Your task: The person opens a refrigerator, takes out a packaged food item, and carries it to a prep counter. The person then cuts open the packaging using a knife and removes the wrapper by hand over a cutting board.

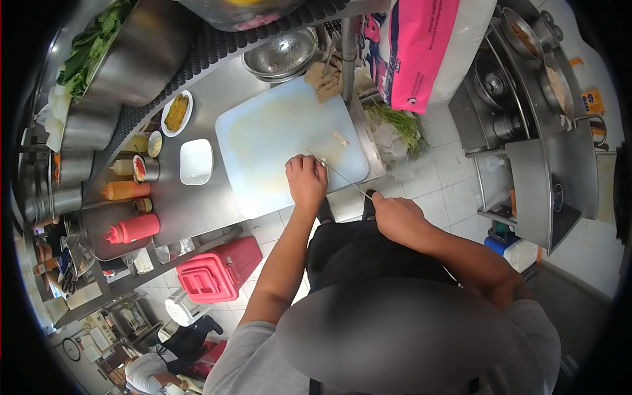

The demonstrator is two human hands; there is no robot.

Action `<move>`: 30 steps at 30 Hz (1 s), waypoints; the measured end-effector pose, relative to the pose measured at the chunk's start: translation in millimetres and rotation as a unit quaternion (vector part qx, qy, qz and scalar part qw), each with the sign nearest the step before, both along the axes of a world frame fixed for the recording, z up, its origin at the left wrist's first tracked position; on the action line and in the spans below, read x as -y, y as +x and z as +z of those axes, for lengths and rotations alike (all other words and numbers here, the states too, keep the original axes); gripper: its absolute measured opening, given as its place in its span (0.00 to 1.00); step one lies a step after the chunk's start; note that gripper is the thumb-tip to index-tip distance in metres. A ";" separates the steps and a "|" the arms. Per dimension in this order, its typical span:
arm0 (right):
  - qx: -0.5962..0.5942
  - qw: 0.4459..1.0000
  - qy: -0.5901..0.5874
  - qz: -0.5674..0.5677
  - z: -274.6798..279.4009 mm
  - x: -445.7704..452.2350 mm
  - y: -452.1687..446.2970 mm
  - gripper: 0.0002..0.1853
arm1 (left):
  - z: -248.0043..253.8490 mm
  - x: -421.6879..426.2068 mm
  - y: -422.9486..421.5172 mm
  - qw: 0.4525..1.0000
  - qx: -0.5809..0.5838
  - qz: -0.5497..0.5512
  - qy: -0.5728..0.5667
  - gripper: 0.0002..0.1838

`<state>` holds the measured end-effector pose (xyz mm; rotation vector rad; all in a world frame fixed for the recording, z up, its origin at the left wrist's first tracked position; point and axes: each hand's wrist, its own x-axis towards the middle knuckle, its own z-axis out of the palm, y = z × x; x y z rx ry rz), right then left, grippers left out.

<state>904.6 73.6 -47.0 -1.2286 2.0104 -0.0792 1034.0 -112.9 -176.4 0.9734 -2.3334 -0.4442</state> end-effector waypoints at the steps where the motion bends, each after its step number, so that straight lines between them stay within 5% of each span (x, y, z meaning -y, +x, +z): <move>1: 0.002 1.000 0.007 -0.002 -1.7 -2.4 -0.3 0.11 | 0.7 0.0 -0.1 1.000 -0.001 -0.001 0.003 0.08; 5: 0.003 0.999 -0.050 -0.014 -65.6 8.3 5.6 0.12 | -1.4 1.7 0.8 1.000 0.010 0.005 -0.005 0.08; 13: 0.013 1.000 -0.009 0.010 -48.6 -7.9 -3.0 0.14 | -3.6 2.6 -1.2 0.999 0.014 0.022 -0.020 0.08; 23: 0.009 0.995 -0.096 -0.035 -73.6 -38.0 -38.1 0.13 | 5.3 -4.9 4.2 0.996 0.014 0.089 0.017 0.13; 24: -0.002 0.993 -0.103 -0.054 -73.9 -44.3 -47.6 0.12 | 12.7 -9.0 7.2 0.989 0.037 0.119 0.081 0.24; 30: -0.012 0.990 -0.110 -0.084 -44.9 -52.7 -64.9 0.14 | 41.8 -26.9 4.9 0.968 0.153 0.102 0.174 0.46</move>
